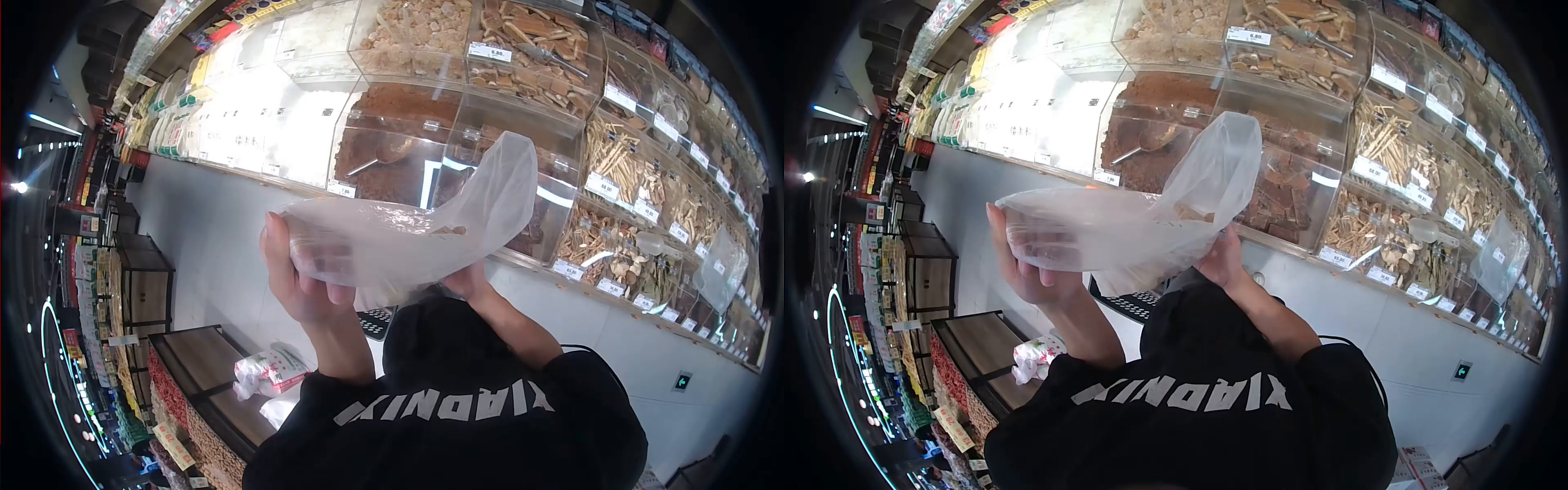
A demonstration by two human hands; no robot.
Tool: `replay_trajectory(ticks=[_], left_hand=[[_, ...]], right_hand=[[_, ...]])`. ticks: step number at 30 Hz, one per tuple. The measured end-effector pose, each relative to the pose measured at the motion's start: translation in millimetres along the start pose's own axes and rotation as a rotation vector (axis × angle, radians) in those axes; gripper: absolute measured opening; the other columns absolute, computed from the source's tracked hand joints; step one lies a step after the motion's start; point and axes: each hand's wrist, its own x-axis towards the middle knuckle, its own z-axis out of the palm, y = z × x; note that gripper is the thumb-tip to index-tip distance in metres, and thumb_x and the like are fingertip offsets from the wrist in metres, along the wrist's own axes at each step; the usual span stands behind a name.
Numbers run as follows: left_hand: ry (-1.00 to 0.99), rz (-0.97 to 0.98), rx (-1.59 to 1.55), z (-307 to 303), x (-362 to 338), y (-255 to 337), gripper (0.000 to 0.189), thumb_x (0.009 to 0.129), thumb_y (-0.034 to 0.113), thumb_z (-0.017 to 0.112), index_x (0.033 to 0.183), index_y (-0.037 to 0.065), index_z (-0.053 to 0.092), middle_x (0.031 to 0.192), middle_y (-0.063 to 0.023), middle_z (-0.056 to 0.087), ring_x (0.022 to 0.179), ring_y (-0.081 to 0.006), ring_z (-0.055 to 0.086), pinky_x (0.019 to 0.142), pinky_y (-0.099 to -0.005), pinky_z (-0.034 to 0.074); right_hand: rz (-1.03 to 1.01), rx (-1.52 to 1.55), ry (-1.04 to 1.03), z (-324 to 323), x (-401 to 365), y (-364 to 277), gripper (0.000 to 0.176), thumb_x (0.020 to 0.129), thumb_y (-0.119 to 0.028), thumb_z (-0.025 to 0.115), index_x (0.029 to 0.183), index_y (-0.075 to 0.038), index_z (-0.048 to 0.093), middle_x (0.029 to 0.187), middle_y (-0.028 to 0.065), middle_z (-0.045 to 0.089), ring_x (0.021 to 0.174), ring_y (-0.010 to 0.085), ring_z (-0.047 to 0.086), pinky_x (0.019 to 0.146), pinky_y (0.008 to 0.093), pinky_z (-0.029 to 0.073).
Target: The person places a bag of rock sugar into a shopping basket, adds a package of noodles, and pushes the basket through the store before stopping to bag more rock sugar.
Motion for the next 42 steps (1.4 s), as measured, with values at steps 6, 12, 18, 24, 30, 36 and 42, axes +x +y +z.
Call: replay_trajectory(ticks=[6,12,18,24,30,36,42], left_hand=[[0.022,-0.068,-0.043,-3.8,33.8,-18.9,0.061,0.11,0.037,0.022,0.062,0.013,0.051,0.042,0.0071,0.04,0.031,-0.007,0.042,0.033,-0.0191,0.038],[0.015,-0.044,-0.204,-35.6,95.8,-24.5,0.049,0.109,0.028,0.032,0.07,0.005,0.05,0.043,0.0034,0.038,0.03,-0.0075,0.039,0.031,-0.0209,0.029],[-0.162,-0.065,0.143,-68.3,209.5,-31.0,0.041,0.109,0.028,0.037,0.072,0.015,0.049,0.052,0.0084,0.039,0.041,-0.0033,0.035,0.042,-0.02,0.032],[-0.222,-0.115,0.169,-88.7,307.2,-62.6,0.045,0.107,0.031,0.047,0.064,0.015,0.047,0.049,0.0052,0.04,0.041,-0.0049,0.04,0.041,-0.0226,0.031],[-0.242,-0.163,0.097,-114.7,384.1,-113.5,0.048,0.102,0.037,0.056,0.065,0.007,0.055,0.054,-0.0018,0.051,0.044,-0.0135,0.053,0.041,-0.0233,0.039],[-0.223,-0.141,0.159,-126.6,441.4,-158.0,0.046,0.103,0.035,0.055,0.069,0.004,0.059,0.058,-0.0044,0.056,0.047,-0.0155,0.057,0.044,-0.0242,0.04],[-0.204,-0.139,0.332,-136.5,482.1,-197.6,0.043,0.104,0.031,0.054,0.074,0.002,0.062,0.061,-0.0056,0.06,0.052,-0.0148,0.062,0.045,-0.0235,0.039]], right_hand=[[0.005,0.176,-0.16,20.2,13.5,14.2,0.066,0.099,-0.057,0.042,0.145,-0.009,0.045,0.144,0.0114,0.053,0.13,0.0309,0.053,0.113,0.0484,0.04],[-0.271,-0.168,0.279,41.9,54.9,-4.5,0.064,0.1,-0.053,0.043,0.144,-0.008,0.046,0.144,0.0116,0.053,0.13,0.031,0.052,0.111,0.0493,0.041],[-0.422,0.038,0.006,69.6,119.3,-40.1,0.065,0.097,-0.057,0.048,0.146,-0.014,0.046,0.145,0.0061,0.052,0.134,0.0287,0.047,0.111,0.0512,0.039],[-0.532,0.1,0.127,114.6,147.0,-51.8,0.069,0.096,-0.057,0.046,0.147,-0.011,0.043,0.148,0.0107,0.049,0.135,0.0309,0.046,0.111,0.0523,0.038],[-0.561,0.097,0.128,120.7,182.1,-69.1,0.07,0.095,-0.058,0.047,0.146,-0.01,0.044,0.148,0.0096,0.048,0.137,0.0323,0.045,0.112,0.0541,0.038],[-0.624,0.095,0.192,121.3,237.1,-101.2,0.069,0.095,-0.053,0.046,0.146,-0.006,0.041,0.148,0.014,0.047,0.137,0.035,0.045,0.114,0.0553,0.038],[-0.65,0.098,0.262,125.5,282.0,-131.0,0.067,0.095,-0.048,0.04,0.148,-0.006,0.038,0.151,0.0176,0.042,0.14,0.0389,0.04,0.116,0.0582,0.034]])
